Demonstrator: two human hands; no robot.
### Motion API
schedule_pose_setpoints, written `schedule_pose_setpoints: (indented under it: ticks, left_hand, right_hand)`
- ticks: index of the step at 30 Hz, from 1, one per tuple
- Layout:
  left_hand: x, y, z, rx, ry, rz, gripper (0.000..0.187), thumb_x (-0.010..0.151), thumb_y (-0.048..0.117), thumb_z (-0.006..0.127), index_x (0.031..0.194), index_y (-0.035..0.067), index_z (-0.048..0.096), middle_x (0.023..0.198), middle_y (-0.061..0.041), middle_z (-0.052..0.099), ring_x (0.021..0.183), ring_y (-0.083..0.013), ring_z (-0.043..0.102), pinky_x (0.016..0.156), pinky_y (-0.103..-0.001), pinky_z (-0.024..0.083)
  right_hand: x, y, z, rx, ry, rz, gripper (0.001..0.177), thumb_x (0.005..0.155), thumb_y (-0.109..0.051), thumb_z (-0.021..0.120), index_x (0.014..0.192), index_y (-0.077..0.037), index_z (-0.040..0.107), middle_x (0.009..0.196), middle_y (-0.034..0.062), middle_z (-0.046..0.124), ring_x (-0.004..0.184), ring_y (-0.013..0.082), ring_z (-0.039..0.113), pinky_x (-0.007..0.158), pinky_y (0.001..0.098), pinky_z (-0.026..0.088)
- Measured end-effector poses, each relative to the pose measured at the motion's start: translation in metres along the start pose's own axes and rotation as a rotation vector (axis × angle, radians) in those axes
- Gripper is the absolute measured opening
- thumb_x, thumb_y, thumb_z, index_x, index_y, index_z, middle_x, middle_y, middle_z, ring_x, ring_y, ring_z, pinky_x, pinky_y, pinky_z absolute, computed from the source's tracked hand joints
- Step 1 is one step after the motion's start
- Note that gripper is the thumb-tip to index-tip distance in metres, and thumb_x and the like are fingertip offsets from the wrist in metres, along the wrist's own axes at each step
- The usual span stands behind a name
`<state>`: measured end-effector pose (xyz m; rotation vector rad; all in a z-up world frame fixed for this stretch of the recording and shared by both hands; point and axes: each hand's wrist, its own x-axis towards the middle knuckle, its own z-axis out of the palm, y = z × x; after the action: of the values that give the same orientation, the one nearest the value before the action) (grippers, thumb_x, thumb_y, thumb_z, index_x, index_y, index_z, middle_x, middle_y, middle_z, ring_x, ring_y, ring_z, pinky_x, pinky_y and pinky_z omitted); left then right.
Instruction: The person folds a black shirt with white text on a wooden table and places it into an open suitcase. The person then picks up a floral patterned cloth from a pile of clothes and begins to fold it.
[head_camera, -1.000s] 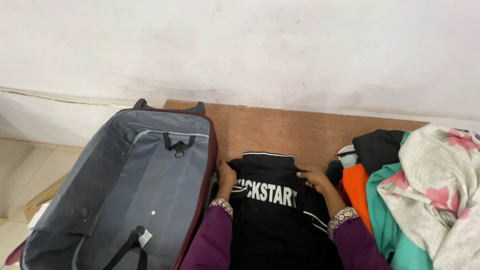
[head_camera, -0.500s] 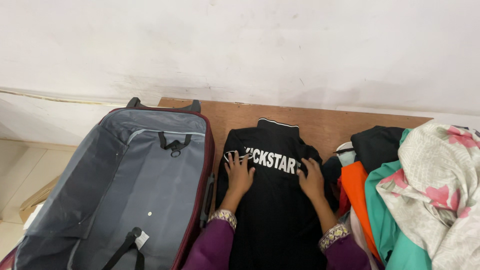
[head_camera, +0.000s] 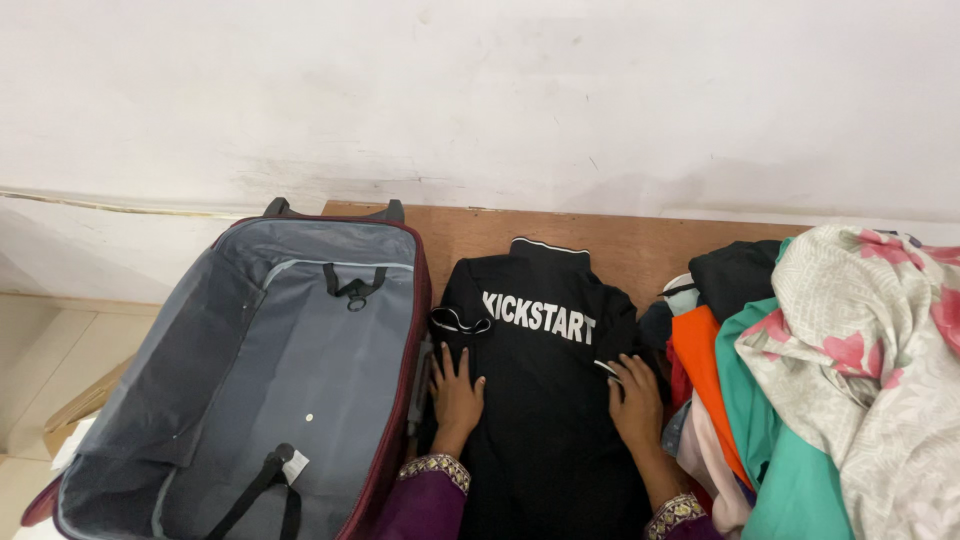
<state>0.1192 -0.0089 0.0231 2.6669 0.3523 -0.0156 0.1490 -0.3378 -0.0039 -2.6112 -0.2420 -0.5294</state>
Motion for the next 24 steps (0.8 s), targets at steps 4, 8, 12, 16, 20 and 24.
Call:
schedule_pose_setpoints:
  ticks: [4,8,12,16,20,24]
  left_hand:
    - [-0.039,0.042,0.021,0.079,0.060,0.298,0.070,0.098,0.049,0.061,0.156,0.015,0.041,0.168,-0.020,0.017,0.157,-0.0432,0.008,0.125,-0.057,0.005]
    - [-0.067,0.062,0.008,0.069,-0.219,0.318,0.071,0.096,0.058,0.054,0.157,0.026,0.034,0.170,-0.012,0.009,0.156,-0.0400,-0.004,0.121,-0.063,-0.008]
    - [-0.060,0.034,-0.009,0.119,-0.158,0.234,0.079,0.094,0.066,0.052,0.159,0.029,0.028,0.170,-0.012,0.005,0.155,-0.0394,-0.006,0.123,-0.057,-0.006]
    - [-0.052,-0.019,-0.010,0.042,0.008,0.180,0.084,0.091,0.066,0.056,0.160,0.026,0.028,0.170,-0.012,0.005,0.157,-0.0329,0.001,0.126,-0.050,0.005]
    - [-0.049,-0.037,-0.003,0.023,-0.028,0.182,0.084,0.090,0.065,0.056,0.159,0.025,0.028,0.170,-0.012,0.006,0.156,-0.0321,0.004,0.123,-0.048,0.011]
    - [-0.058,-0.016,0.011,-0.009,0.069,0.155,0.077,0.094,0.057,0.060,0.153,0.011,0.039,0.163,-0.022,0.022,0.152,-0.0398,0.013,0.123,-0.054,0.012]
  right_hand:
    - [0.005,-0.007,-0.023,-0.215,0.034,0.094,0.064,0.082,-0.025,0.073,0.142,-0.011,0.055,0.149,0.0158,0.050,0.143,0.0378,0.040,0.115,0.0507,0.037]
    - [0.015,-0.015,-0.030,-0.246,-0.056,0.175,0.074,0.078,-0.028,0.076,0.146,-0.008,0.053,0.146,0.0175,0.053,0.136,0.0382,0.048,0.102,0.0530,0.041]
    - [0.016,0.005,-0.023,-0.106,-0.034,0.337,0.030,0.099,-0.024,0.062,0.124,-0.009,0.068,0.126,0.0153,0.071,0.116,0.0363,0.065,0.100,0.0478,0.051]
    - [0.021,0.042,-0.021,-0.026,0.370,0.309,0.031,0.102,-0.016,0.061,0.124,0.006,0.066,0.115,0.0317,0.069,0.101,0.0487,0.065,0.089,0.0502,0.051]
    - [0.015,0.050,-0.021,-0.089,0.360,0.249,0.036,0.096,-0.012,0.061,0.127,0.005,0.064,0.121,0.0309,0.069,0.108,0.0476,0.066,0.096,0.0492,0.051]
    - [0.019,0.027,-0.025,-0.058,0.214,0.332,0.053,0.094,-0.018,0.066,0.139,0.007,0.056,0.123,0.0323,0.066,0.110,0.0462,0.064,0.098,0.0496,0.049]
